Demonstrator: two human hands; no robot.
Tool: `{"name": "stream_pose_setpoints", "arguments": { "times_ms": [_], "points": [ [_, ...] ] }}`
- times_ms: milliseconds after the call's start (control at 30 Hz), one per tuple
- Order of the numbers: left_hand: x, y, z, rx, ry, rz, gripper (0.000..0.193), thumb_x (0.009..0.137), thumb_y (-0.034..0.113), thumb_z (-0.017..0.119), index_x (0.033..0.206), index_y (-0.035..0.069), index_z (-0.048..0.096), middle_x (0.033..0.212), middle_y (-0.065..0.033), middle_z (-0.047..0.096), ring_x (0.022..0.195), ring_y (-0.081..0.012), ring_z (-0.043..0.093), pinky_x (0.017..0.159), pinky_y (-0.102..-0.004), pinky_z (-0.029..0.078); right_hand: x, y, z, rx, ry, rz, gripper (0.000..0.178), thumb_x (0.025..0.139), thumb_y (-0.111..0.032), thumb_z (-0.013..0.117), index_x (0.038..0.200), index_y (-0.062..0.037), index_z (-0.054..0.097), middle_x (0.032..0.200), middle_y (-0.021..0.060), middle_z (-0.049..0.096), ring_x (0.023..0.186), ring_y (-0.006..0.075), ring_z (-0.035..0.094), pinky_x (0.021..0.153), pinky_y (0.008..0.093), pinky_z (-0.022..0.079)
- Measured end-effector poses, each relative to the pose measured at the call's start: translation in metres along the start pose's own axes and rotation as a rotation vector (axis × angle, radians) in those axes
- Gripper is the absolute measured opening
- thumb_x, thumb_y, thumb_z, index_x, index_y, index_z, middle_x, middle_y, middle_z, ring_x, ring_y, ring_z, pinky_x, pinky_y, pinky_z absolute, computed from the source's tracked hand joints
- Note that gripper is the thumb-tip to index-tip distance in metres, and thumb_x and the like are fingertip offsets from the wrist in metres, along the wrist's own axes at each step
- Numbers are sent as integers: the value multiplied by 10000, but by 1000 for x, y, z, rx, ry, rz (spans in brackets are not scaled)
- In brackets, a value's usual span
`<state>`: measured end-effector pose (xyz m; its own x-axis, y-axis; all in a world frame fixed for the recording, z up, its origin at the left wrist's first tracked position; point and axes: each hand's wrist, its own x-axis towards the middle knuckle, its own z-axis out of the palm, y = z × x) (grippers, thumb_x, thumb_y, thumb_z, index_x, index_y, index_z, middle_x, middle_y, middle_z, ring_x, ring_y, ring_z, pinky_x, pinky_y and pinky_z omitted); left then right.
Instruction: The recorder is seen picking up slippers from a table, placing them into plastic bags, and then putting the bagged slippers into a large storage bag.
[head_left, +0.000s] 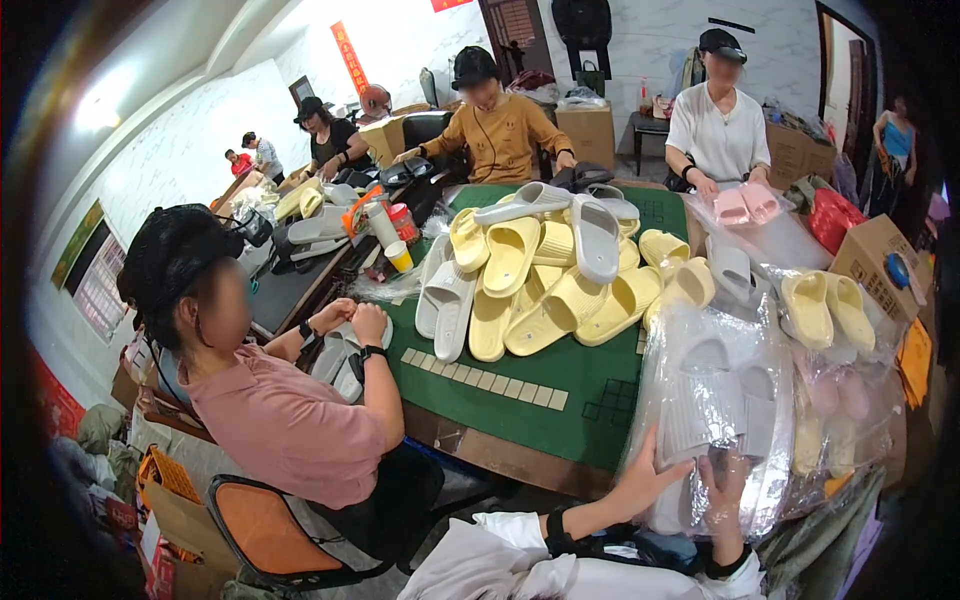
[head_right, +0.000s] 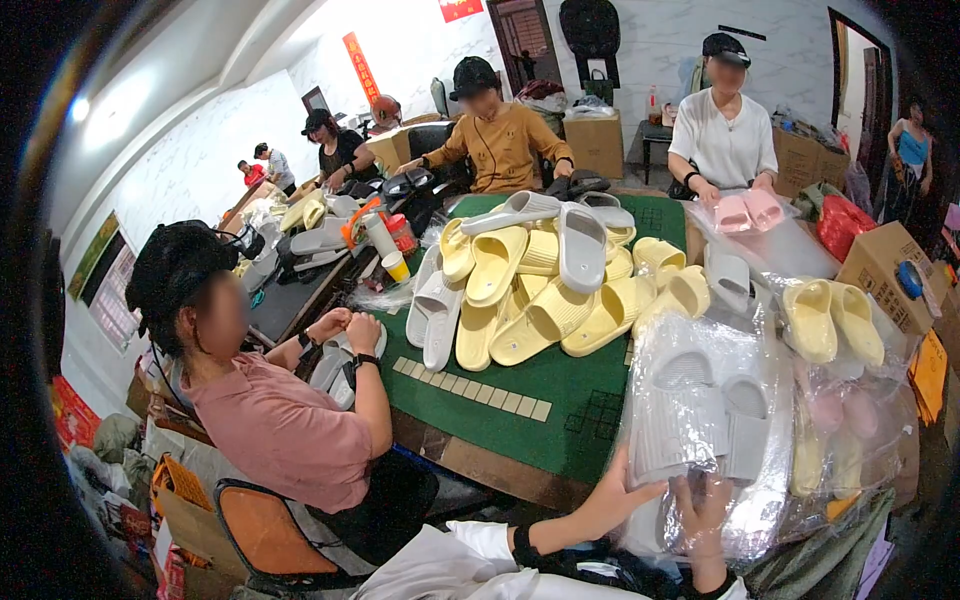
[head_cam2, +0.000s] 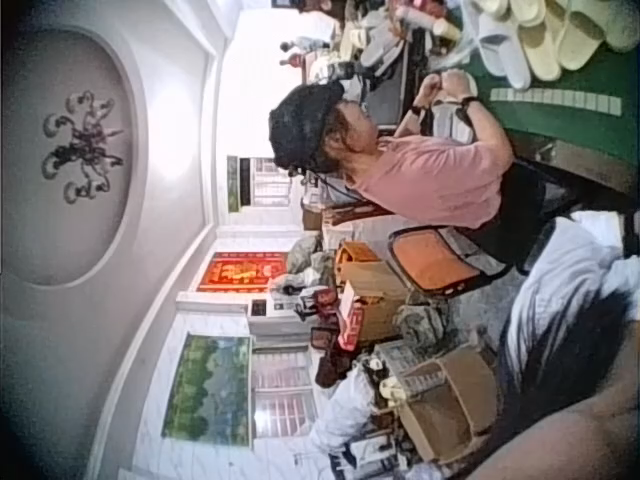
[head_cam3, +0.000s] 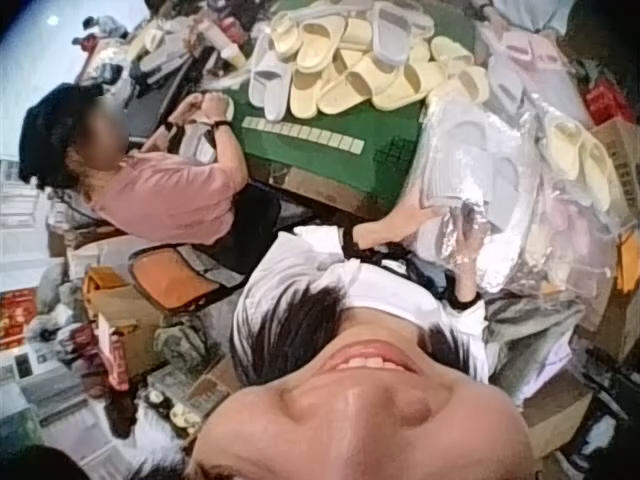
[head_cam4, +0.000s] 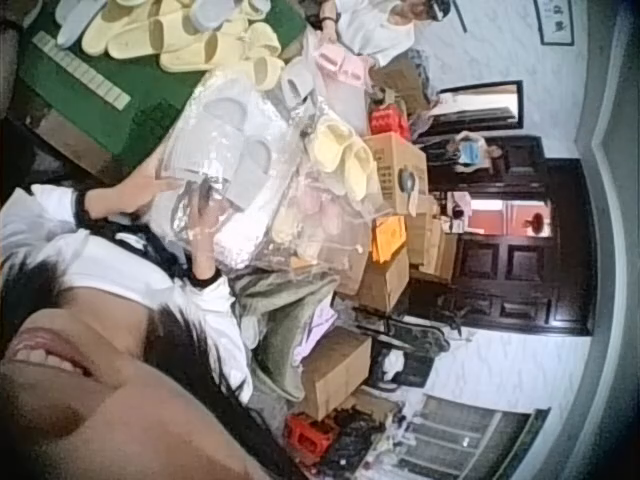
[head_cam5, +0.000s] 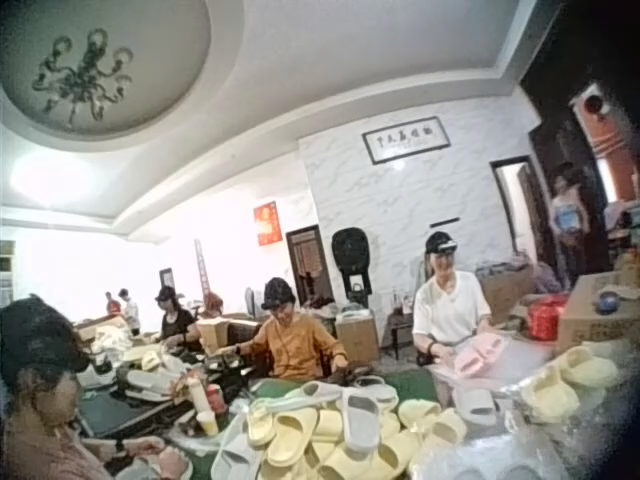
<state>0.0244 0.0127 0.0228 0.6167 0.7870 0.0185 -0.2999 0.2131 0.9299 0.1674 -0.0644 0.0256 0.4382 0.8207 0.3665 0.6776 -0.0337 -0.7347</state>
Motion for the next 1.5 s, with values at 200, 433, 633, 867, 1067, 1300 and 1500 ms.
{"name": "stream_pose_setpoints", "arguments": {
  "times_ms": [200,433,633,867,1067,1300,1500],
  "points": [
    [-9,5,11,-163,-26,-269,785,826,90,615,1391,20,75,1347,-129,310,1207,-186,340,1006,-317,304,2,2,9,-127,86,-36,491,781,-162,634,1158,100,461,1083,273,497,969,374,453,846,440,358],
    [-9,-3,-1,-298,-185,-437,706,834,65,598,1376,71,145,1238,-98,427,1107,-182,453,879,-303,432,12,-11,0,-92,-33,175,632,814,-247,591,1287,86,337,1171,328,436,1080,435,411,951,443,308],
    [1,-29,-15,-299,-174,-647,553,844,104,591,1297,99,273,1039,-75,539,859,-174,591,685,-308,522,23,-27,2,-177,-64,272,591,832,-247,565,1323,0,350,1210,323,419,1124,450,392,981,454,281],
    [8,-52,-18,-714,36,-581,355,877,156,544,1189,59,405,977,-74,583,853,-172,611,685,-335,529,19,8,0,-476,-323,-228,547,794,-266,614,1288,-109,439,1302,258,370,1175,455,352,992,543,247],
    [7,-44,-18,-498,-159,-683,278,861,182,584,1092,51,502,979,-42,585,858,-124,587,697,-292,512,13,16,-3,-313,-427,-129,594,770,-288,616,1290,-82,421,1295,283,367,1187,461,340,999,536,235],
    [4,-46,-18,-538,-148,-617,335,828,77,606,1132,74,466,1011,-18,568,846,-101,571,676,-256,490,17,20,20,-374,-292,-147,617,763,-305,607,1278,-28,410,1290,283,377,1202,441,338,1008,520,219],
    [3,-46,-23,-713,-196,-643,382,827,76,571,1178,17,433,1080,-72,561,988,-177,555,836,-313,469,13,10,-21,-103,-385,-41,711,726,-289,673,1324,-59,364,1374,248,290,1268,421,268,1044,531,155]
  ]
}}
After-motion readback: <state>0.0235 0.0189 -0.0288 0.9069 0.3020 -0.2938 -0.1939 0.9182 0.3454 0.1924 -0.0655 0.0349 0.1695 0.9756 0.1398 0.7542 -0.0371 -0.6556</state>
